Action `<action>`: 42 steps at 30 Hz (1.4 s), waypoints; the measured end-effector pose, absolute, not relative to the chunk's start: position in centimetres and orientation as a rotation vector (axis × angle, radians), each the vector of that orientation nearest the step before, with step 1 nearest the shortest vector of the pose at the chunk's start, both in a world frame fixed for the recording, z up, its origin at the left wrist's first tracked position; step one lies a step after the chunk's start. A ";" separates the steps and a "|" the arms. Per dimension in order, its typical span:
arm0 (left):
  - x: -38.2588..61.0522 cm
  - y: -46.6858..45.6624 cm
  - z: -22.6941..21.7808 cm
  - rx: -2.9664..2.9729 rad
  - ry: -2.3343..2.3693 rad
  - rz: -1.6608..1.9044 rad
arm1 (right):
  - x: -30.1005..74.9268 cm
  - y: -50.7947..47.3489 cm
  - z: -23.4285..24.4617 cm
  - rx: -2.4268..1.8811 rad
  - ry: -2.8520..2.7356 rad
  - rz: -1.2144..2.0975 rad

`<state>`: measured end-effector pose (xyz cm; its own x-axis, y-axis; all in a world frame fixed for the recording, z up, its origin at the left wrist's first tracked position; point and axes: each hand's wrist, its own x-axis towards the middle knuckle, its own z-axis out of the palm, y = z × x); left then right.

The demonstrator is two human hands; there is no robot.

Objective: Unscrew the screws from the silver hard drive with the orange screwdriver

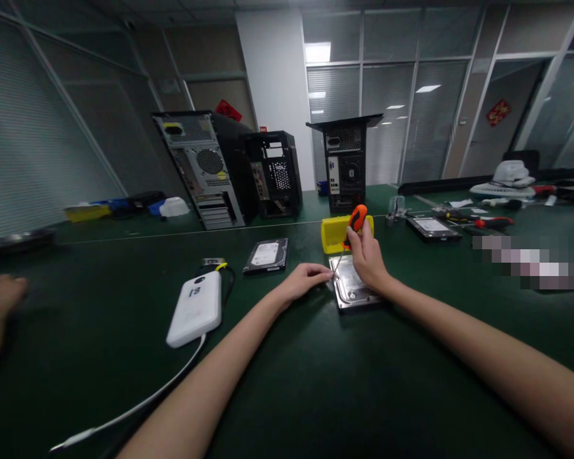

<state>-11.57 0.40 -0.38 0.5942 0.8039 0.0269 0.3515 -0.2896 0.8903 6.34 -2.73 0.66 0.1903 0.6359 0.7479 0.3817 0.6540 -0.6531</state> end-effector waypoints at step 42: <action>-11.5 0.4 -0.7 1.929 0.903 0.601 | 6.3 -3.3 0.4 -0.768 -1.490 0.505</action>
